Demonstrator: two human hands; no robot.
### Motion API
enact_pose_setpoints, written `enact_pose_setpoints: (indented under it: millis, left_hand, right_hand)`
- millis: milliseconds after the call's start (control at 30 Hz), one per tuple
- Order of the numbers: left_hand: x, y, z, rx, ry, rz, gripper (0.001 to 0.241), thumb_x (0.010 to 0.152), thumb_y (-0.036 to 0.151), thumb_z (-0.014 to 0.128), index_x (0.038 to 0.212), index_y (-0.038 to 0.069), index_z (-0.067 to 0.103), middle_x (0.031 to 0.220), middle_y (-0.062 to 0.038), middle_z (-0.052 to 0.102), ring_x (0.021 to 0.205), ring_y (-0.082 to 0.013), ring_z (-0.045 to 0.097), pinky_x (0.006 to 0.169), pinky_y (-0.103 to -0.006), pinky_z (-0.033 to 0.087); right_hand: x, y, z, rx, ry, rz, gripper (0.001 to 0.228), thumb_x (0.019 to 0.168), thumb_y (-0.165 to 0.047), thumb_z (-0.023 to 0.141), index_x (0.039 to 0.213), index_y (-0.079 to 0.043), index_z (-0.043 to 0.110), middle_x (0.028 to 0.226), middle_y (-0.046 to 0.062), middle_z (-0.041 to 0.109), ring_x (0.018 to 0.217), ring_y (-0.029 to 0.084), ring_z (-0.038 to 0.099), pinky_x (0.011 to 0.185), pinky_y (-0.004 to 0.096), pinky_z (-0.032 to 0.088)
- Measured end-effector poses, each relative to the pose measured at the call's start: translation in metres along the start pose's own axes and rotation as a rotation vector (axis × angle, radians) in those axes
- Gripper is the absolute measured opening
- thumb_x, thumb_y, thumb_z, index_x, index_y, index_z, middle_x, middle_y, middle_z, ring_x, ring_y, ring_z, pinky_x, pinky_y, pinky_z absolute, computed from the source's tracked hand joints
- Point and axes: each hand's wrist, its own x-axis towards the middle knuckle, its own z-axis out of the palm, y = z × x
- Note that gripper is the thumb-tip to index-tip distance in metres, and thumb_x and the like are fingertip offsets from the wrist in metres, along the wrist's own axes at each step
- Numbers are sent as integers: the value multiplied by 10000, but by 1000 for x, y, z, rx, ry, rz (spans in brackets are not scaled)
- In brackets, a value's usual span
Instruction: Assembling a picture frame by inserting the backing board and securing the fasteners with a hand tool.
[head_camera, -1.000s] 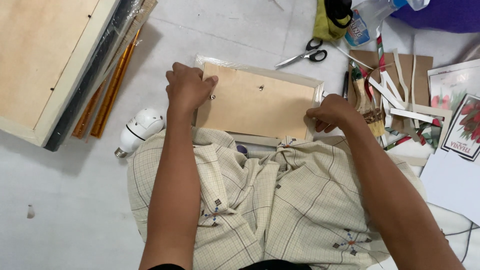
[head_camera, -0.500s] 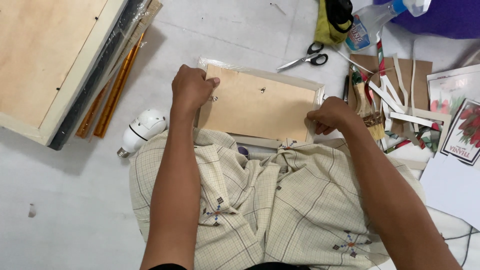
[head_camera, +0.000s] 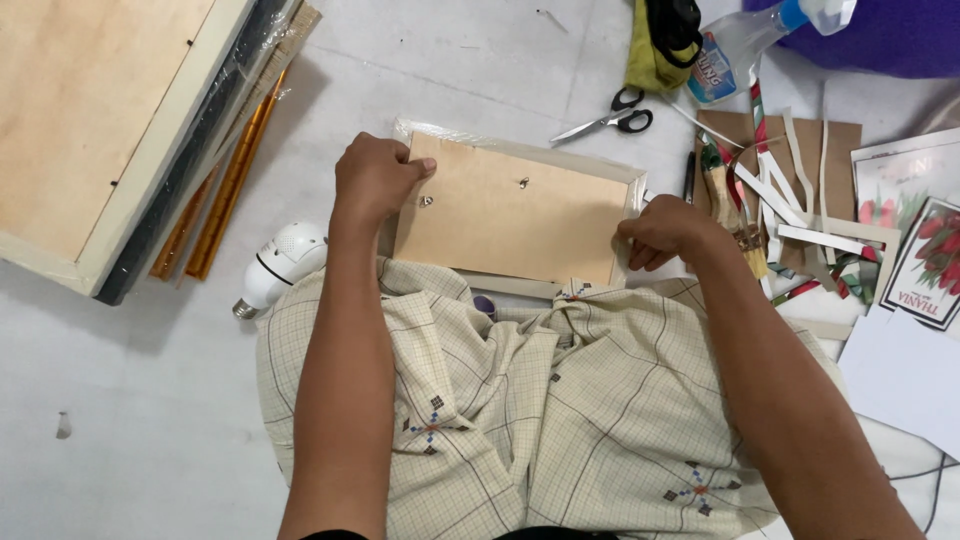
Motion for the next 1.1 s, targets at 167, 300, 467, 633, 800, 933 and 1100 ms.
enact_pose_setpoints:
  millis: [167,300,467,633,800,933,1100]
  left_hand:
    - [-1,-2,-8,-130,-73,3,351,877,364,778,940,18,777,823,-210,702,818,-389,729,709,-463,544]
    - [10,-12,-3,-168,-67,13,313,883,346,772,882,34,764,815,-195,707,786,-352,714,702,-451,543]
    - [7,-10,4,-157,-15,-16,338,848,407,766,791,74,756,730,-171,688,749,-374,725,668,-446,540]
    - [-5,4,4,-32,124,0,342,869,388,779,930,51,778,1190,-198,550,1094,-437,620,762,-501,588]
    - [-2,-8,16,11,-14,-49,534,906,466,726,1172,3,722,1109,-213,634,1102,-450,655,807,-559,562]
    - [4,-22,37,7,79,-59,480,915,435,728,1135,8,722,995,-198,717,1012,-425,712,785,-538,562]
    - [16,-29,53,-126,155,-39,472,919,428,736,1110,-3,704,957,-193,716,967,-426,723,761,-541,570]
  right_hand:
    - [12,8,-4,23,-29,6,455,829,-141,758,1018,260,655,950,456,683,870,577,710,783,625,591]
    - [36,22,-7,36,-49,10,513,822,-196,783,1066,232,641,994,446,683,892,580,705,796,638,586]
    - [24,6,-6,-54,-98,90,582,863,-215,706,1185,259,603,1101,453,672,1008,560,691,870,586,583]
    - [32,16,-2,8,-37,58,517,854,-177,710,1143,241,616,1033,443,677,921,567,704,796,597,599]
    - [24,34,12,-230,158,-39,419,817,-343,747,882,71,750,779,247,763,693,434,763,646,556,631]
    - [-42,28,78,-683,324,-309,467,818,-388,746,1096,-13,728,986,222,727,988,443,731,792,555,608]
    - [-39,52,160,-725,409,-552,484,816,-370,770,1149,-82,567,1087,154,563,1109,432,625,845,558,569]
